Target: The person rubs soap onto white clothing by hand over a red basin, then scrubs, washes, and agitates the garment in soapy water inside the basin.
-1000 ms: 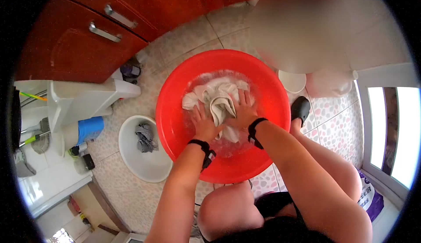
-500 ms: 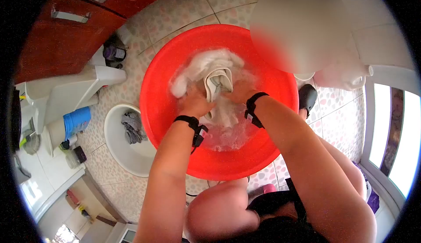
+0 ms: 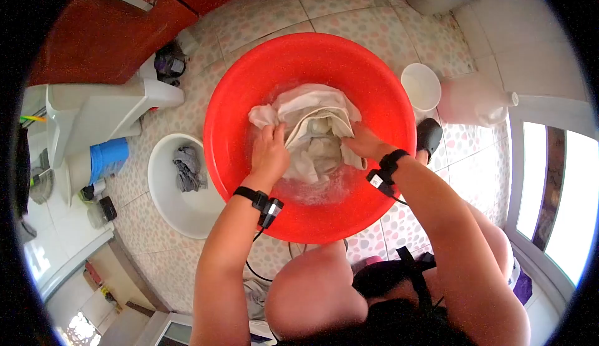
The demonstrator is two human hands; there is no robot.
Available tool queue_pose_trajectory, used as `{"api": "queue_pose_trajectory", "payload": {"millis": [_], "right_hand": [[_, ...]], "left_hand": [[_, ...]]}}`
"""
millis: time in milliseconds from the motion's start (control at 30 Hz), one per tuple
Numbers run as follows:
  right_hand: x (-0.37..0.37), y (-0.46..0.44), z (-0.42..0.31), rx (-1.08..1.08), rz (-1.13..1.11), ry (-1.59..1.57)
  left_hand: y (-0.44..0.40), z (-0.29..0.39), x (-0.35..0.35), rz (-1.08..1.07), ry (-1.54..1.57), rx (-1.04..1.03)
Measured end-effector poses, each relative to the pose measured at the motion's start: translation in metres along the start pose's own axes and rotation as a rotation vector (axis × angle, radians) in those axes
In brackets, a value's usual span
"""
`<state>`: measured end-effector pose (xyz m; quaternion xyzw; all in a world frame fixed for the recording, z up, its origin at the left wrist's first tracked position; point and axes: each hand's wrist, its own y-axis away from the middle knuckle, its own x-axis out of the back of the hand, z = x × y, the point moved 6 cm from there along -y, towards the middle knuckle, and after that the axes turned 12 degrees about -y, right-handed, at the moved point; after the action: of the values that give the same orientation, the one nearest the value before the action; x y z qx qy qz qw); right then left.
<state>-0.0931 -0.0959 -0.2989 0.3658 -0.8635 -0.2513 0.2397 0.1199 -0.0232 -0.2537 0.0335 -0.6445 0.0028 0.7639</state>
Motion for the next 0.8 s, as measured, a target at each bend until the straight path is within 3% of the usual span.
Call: {"api": "queue_pose_trajectory", "payload": {"millis": [100, 167, 433, 500, 533, 600, 667, 733, 800], "right_hand": [[0.000, 0.028, -0.006, -0.009, -0.060, -0.080], [0.004, 0.041, -0.011, 0.277, -0.047, 0.112], [0.001, 0.066, -0.044, 0.204, -0.116, 0.195], [-0.009, 0.063, -0.043, 0.192, -0.186, 0.255], [-0.013, 0.059, -0.044, 0.265, -0.072, 0.351], [-0.021, 0.053, -0.049, 0.331, 0.045, 0.441], [-0.031, 0.033, -0.061, 0.261, 0.078, 0.570], [-0.040, 0.010, -0.057, 0.213, 0.085, 0.639], [-0.041, -0.004, -0.058, 0.157, 0.112, 0.733]], "left_hand": [[0.014, -0.005, 0.015, 0.007, 0.087, 0.054], [0.018, -0.012, 0.025, 0.005, 0.101, 0.058], [0.017, -0.016, 0.049, -0.033, 0.290, 0.061], [0.021, -0.015, 0.044, -0.324, 0.364, 0.163], [0.019, -0.012, 0.047, -0.324, 0.365, 0.161], [0.023, 0.001, 0.035, -0.597, 0.178, 0.145], [0.024, 0.003, 0.011, -0.609, 0.063, 0.148], [0.014, 0.007, 0.011, -0.349, -0.141, 0.119], [0.008, -0.001, -0.013, -0.418, -0.126, 0.163]]}}
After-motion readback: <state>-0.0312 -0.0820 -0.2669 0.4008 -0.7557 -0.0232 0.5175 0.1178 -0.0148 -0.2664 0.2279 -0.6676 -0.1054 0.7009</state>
